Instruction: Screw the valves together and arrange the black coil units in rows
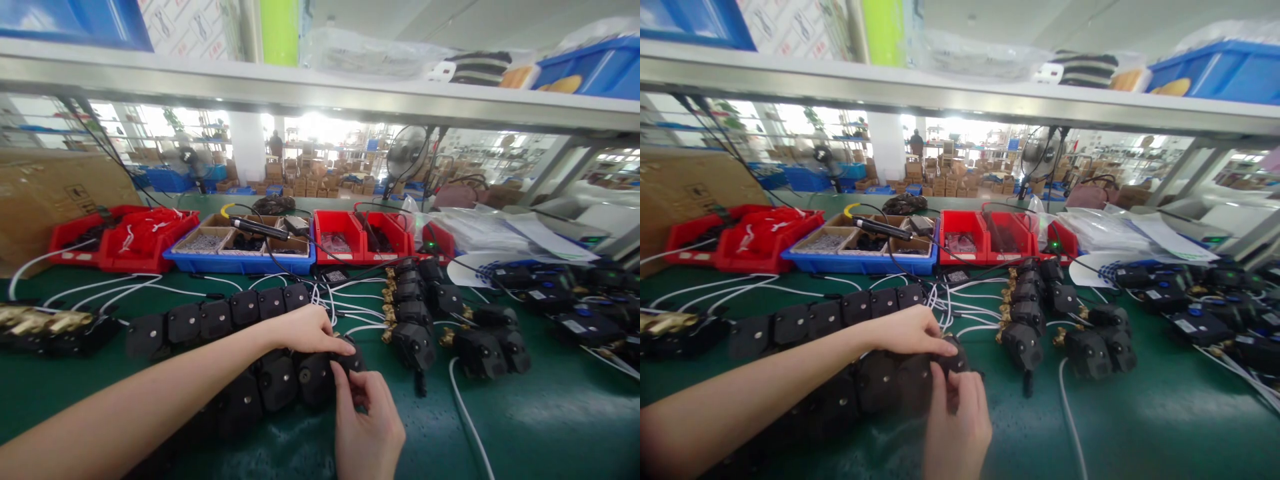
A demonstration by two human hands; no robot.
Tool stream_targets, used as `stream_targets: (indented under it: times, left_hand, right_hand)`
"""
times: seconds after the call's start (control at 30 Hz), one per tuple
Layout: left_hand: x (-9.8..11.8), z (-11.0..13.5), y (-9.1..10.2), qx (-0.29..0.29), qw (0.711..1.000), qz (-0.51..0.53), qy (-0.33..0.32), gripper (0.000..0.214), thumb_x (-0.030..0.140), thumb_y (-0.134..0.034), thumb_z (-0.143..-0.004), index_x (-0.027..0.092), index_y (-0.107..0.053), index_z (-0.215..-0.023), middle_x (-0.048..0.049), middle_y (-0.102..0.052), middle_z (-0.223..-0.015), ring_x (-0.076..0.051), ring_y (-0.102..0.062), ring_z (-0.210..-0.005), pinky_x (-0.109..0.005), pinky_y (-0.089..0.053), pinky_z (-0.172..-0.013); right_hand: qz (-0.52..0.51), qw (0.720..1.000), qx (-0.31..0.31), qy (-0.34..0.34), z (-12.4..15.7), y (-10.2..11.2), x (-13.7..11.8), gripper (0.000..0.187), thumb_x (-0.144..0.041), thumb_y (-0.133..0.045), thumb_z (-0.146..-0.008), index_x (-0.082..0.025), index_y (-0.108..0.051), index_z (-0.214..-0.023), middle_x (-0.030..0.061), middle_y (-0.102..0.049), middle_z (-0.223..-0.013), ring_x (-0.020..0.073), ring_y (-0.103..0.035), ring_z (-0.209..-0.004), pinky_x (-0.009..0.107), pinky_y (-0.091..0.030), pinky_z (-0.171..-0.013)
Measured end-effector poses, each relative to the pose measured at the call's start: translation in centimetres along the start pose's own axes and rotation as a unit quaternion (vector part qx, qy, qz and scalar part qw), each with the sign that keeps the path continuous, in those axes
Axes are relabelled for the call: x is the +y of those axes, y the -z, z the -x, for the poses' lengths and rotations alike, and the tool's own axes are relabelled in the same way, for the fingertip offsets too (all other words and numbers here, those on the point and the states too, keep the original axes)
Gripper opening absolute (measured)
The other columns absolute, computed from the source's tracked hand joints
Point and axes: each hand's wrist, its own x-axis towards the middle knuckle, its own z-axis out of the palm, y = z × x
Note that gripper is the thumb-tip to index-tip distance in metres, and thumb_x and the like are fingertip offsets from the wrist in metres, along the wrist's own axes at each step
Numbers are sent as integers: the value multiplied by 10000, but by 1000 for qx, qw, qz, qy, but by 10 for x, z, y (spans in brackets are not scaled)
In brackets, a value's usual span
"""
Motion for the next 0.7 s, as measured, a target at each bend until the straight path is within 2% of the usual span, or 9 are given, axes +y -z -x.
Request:
stream_targets:
  times: [0.07,0.17,0.27,0.37,0.57,0.7]
  left_hand:
    - [0,0,0,2,1000,-2,0,569,672,-592,-762,177,-516,-493,44,-367,-474,-105,-343,-487,-261,-262,-462]
    - [-2,-1,-1,-1,1000,-3,-2,591,702,-587,-746,179,-504,-485,45,-349,-472,-106,-328,-486,-267,-251,-460]
    - [-4,-2,-2,-2,1000,-5,-4,602,721,-581,-740,175,-519,-494,39,-372,-484,-107,-335,-495,-269,-251,-465]
    - [-5,-2,-2,1,1000,-6,-5,607,725,-574,-745,174,-523,-497,38,-378,-489,-107,-332,-498,-272,-248,-469]
    - [-5,-2,-2,1,1000,-2,-2,615,736,-570,-742,182,-496,-487,44,-344,-489,-107,-323,-497,-271,-248,-466]
    - [-5,-2,-2,2,1000,0,2,623,740,-583,-732,185,-469,-473,47,-325,-488,-104,-298,-490,-273,-238,-457]
  right_hand:
    - [-14,1000,15,12,2,0,0,299,-414,-637,-949,-189,-636,-751,2,-586,-699,124,-568,-594,221,-453,-573]
    - [-21,998,26,58,4,3,1,163,-301,-646,-950,-161,-728,-941,53,-652,-854,150,-639,-745,234,-496,-687]
    - [-25,998,14,63,5,6,3,195,-263,-622,-963,-157,-745,-1070,70,-660,-906,164,-651,-808,249,-507,-753]
    - [-29,998,-7,50,6,7,4,218,-267,-598,-976,-163,-745,-1098,77,-660,-936,172,-651,-839,259,-511,-781]
    - [13,996,16,90,13,0,9,249,-247,-591,-980,-136,-727,-1156,115,-654,-999,196,-646,-901,299,-505,-824]
    - [9,997,19,79,11,1,5,233,-268,-578,-991,-154,-727,-1130,102,-662,-965,186,-648,-864,288,-507,-788]
